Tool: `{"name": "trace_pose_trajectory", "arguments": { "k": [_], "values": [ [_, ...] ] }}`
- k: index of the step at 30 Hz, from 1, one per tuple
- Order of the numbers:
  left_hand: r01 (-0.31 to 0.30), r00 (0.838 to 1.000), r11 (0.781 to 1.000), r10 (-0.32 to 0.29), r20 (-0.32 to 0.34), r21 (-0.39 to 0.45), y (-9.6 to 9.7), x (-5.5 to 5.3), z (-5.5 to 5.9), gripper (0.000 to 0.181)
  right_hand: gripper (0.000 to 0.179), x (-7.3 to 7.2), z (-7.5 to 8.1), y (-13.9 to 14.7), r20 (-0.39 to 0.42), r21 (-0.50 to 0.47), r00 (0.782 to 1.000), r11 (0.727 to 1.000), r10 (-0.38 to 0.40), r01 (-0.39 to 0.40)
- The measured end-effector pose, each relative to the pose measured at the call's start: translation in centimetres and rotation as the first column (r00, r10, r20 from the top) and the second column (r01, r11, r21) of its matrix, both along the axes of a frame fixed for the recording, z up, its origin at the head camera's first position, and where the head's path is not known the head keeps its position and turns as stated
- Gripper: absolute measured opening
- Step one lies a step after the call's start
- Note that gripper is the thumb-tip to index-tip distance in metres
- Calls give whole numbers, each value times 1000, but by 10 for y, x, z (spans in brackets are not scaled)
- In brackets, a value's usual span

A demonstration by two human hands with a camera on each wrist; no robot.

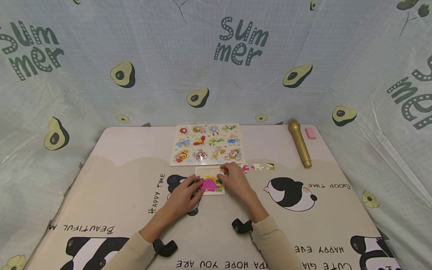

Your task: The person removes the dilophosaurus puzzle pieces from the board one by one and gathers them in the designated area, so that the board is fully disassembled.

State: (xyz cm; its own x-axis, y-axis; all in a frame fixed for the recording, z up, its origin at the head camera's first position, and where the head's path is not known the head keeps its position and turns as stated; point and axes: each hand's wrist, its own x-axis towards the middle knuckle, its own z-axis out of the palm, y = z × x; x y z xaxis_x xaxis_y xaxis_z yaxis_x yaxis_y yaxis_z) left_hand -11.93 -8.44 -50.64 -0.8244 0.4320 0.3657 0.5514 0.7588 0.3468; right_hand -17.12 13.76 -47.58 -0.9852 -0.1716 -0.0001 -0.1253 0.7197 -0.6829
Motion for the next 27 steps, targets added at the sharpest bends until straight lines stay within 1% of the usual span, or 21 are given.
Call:
{"name": "trace_pose_trajectory", "arguments": {
  "k": [5,9,13,16,21,27],
  "values": [
    [0,1000,1000,0,5,10,0,0,2,39,29,0,-2,0,8,31,999,999,40,-40],
    [5,1000,1000,-4,-15,11,0,0,1,37,25,0,-3,2,16,64,997,995,79,-80],
    [30,998,999,-31,-50,-27,1,-1,0,33,22,1,-1,6,54,64,993,992,106,-110],
    [48,997,997,-52,-59,-66,1,-1,0,32,22,2,1,7,67,57,990,990,123,-126],
    [50,997,993,-56,-45,-111,1,-1,1,32,22,2,0,8,52,53,988,988,146,-148],
    [42,999,987,-47,-27,-157,0,0,1,33,22,1,-3,6,61,44,986,987,154,-156]
  ]
}}
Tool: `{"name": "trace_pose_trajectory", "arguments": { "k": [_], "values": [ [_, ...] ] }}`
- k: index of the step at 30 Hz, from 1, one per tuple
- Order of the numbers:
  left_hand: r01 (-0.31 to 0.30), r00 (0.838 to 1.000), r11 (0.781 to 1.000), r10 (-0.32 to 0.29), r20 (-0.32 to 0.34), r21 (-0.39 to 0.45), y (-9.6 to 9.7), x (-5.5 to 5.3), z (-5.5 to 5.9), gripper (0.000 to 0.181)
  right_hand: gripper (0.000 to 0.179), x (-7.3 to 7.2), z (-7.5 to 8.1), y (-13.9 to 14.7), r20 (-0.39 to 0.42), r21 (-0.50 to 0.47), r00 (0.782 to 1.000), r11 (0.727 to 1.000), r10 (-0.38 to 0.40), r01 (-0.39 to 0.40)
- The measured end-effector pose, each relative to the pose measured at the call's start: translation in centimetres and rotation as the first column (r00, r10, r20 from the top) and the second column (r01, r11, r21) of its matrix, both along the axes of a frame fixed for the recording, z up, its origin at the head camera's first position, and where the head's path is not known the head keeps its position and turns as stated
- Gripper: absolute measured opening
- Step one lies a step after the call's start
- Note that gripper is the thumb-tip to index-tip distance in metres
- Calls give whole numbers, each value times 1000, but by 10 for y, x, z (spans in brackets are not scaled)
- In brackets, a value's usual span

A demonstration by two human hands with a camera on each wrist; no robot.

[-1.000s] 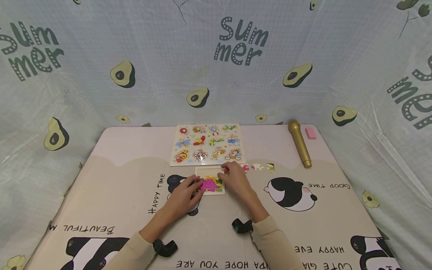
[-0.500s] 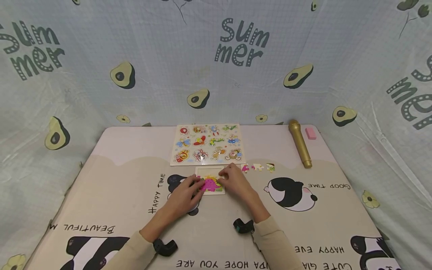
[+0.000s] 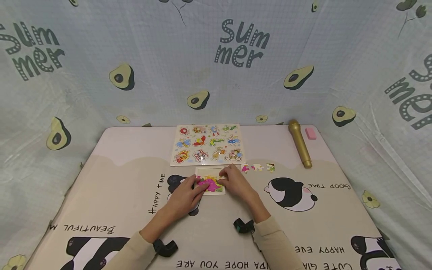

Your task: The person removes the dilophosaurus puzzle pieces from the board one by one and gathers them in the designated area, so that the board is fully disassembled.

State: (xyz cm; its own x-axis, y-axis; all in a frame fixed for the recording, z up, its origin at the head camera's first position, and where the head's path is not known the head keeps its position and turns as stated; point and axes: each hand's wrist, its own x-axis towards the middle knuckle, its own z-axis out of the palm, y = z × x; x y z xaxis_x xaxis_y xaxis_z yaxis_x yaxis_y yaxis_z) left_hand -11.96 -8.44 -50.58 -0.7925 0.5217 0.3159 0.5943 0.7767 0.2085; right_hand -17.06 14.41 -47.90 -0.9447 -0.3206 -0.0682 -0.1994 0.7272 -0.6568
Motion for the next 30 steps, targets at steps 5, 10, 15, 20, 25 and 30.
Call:
{"name": "trace_pose_trajectory", "arguments": {
  "k": [5,10,15,20,25,30],
  "values": [
    [-9,1000,1000,9,6,-12,1,1,0,33,22,1,0,-1,10,0,1000,1000,-3,3],
    [-11,1000,1000,11,7,-15,1,2,1,33,21,2,1,-1,11,-13,1000,1000,-11,11],
    [-21,999,998,23,26,-62,2,3,2,35,20,2,2,-2,4,-16,1000,1000,-10,10],
    [-24,1000,996,25,19,-85,4,3,1,35,20,3,3,-2,7,-19,1000,1000,-11,11],
    [-28,999,997,30,13,-78,6,4,3,35,20,2,3,-2,15,-16,1000,1000,-13,13],
    [-31,999,998,30,-16,-60,8,5,3,34,20,1,2,-3,31,-45,999,999,-22,23]
  ]
}}
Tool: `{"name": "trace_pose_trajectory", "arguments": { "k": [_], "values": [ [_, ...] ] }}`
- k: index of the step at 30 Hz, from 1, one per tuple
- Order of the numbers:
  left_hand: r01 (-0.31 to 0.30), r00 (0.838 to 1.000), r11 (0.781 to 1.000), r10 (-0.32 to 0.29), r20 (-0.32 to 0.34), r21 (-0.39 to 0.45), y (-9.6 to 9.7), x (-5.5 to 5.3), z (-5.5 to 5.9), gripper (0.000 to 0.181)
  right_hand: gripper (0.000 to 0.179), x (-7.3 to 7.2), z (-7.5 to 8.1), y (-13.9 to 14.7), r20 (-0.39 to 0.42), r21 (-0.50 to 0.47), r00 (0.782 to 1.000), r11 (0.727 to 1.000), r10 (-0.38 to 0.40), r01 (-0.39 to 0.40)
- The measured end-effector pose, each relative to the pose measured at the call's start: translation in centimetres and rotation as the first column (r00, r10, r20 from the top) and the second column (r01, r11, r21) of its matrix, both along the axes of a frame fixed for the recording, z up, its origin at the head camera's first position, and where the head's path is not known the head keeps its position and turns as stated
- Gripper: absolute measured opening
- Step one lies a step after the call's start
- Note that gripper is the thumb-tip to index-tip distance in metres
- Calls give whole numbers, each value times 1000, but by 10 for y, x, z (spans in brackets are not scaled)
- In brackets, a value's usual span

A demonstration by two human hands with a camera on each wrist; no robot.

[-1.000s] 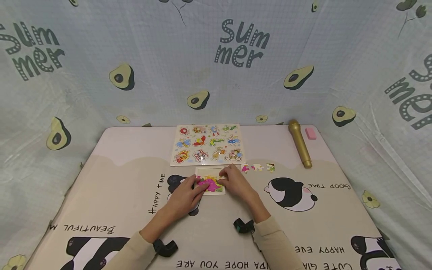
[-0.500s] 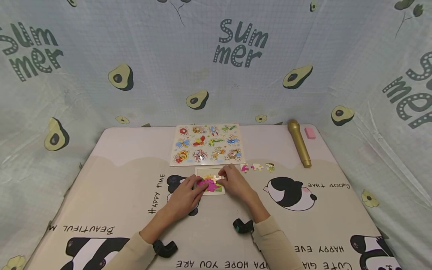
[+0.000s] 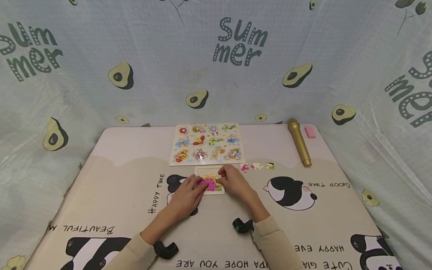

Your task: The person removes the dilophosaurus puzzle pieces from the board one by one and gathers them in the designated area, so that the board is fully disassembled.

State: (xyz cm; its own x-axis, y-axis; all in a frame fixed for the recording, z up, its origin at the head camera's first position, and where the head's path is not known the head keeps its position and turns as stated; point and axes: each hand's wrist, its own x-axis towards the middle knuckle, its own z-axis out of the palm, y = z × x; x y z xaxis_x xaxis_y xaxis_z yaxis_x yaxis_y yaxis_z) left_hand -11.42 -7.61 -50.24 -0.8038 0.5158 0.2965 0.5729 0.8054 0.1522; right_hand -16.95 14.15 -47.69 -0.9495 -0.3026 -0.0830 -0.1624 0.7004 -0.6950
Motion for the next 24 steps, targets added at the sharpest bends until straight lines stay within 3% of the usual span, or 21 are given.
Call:
{"name": "trace_pose_trajectory", "arguments": {
  "k": [16,20,24],
  "values": [
    [2,1000,999,-1,-29,54,1,2,-2,33,15,-2,-3,2,14,-63,999,997,-50,51],
    [-6,1000,999,6,-13,36,1,2,-3,34,15,-2,-3,2,7,-60,998,996,-70,70],
    [4,999,1000,-3,43,-6,3,2,-3,39,15,-2,-3,3,2,-55,997,995,-82,82]
  ]
}}
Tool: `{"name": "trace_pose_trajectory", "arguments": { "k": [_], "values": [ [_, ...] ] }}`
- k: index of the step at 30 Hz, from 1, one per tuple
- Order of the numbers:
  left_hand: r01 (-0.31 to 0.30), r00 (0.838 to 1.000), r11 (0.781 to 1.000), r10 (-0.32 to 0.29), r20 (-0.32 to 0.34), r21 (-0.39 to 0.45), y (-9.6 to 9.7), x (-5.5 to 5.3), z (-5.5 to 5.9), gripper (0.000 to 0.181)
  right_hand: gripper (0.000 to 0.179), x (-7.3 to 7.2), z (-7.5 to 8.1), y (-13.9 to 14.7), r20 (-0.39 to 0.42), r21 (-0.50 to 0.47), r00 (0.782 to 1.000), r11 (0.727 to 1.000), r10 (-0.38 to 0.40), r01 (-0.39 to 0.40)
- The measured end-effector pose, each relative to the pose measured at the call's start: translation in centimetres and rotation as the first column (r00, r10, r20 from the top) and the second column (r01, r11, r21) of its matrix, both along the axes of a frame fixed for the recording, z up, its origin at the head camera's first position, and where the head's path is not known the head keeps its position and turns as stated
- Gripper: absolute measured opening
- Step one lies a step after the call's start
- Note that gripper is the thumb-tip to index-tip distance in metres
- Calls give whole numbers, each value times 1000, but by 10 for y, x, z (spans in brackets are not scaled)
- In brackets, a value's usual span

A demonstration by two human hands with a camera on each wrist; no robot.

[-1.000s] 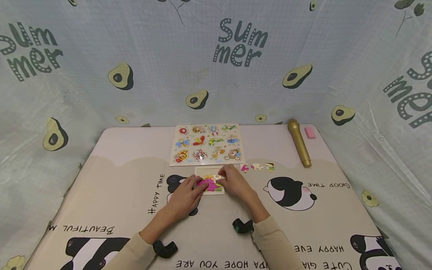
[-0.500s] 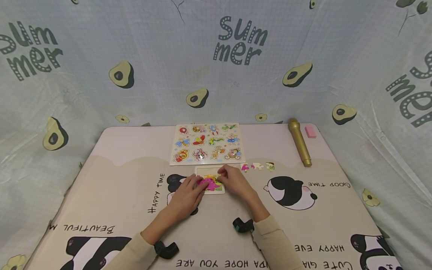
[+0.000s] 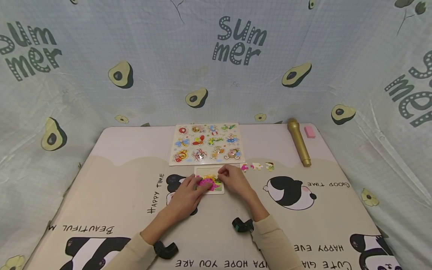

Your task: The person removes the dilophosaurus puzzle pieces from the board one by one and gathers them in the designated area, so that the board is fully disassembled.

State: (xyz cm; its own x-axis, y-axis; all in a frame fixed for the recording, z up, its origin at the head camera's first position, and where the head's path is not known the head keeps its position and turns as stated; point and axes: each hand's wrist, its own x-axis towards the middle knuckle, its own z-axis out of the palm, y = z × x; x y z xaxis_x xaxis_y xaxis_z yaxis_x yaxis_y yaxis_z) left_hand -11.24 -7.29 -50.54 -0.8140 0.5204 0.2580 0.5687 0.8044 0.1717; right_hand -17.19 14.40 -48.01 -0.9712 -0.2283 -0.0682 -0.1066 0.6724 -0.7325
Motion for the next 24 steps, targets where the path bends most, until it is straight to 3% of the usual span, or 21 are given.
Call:
{"name": "trace_pose_trajectory", "arguments": {
  "k": [5,12,24],
  "values": [
    [18,998,999,-15,63,-46,4,2,2,50,14,0,1,-1,1,-7,1000,1000,-19,19],
    [-2,996,998,7,86,-64,8,4,4,50,15,0,1,0,3,-38,999,998,-44,44],
    [8,999,999,-5,48,-54,5,5,4,51,19,-7,5,16,66,-117,993,987,-102,110]
  ]
}}
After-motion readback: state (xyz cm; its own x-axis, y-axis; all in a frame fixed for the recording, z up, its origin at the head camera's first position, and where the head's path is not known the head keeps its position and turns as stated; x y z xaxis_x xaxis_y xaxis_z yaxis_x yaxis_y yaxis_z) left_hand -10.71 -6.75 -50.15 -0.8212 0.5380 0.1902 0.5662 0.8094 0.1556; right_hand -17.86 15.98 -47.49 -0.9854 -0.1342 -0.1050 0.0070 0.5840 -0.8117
